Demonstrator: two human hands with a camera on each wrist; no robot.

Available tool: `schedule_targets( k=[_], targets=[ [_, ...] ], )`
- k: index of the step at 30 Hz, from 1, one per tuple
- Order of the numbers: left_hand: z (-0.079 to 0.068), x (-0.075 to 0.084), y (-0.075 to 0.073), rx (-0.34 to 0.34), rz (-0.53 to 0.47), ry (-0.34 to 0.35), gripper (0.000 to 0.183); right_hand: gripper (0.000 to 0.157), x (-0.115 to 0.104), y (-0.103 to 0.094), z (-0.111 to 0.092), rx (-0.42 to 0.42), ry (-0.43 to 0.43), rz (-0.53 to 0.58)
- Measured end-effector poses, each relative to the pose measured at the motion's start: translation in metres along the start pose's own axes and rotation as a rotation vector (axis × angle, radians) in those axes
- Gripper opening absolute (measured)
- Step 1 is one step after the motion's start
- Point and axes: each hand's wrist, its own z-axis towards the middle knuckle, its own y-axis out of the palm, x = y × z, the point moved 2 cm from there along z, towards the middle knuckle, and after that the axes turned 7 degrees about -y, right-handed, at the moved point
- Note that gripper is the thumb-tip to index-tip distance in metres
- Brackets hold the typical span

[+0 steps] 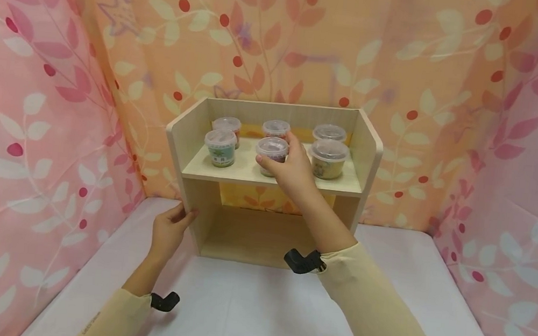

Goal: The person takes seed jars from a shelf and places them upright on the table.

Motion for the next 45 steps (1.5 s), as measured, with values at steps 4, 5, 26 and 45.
schedule_targets(
  k=[4,5,26,45],
  targets=[
    [-0.002,-0.005,-0.002,0.021,0.034,0.014,0.043,0.093,0.003,0.002,0.003,-0.002,0.001,0.015],
    [-0.003,-0.006,-0.002,0.025,0.038,0.019,0.043,0.093,0.003,0.003,0.003,-0.003,0.007,0.025],
    [-0.011,-0.010,0.002,0.065,0.015,0.036,0.041,0.082,0.002,0.003,0.000,0.063,0.000,0.073],
    [-0.011,-0.013,0.001,0.078,0.036,0.030,0.039,0.083,-0.006,-0.001,-0.051,0.005,-0.032,0.166]
  ],
)
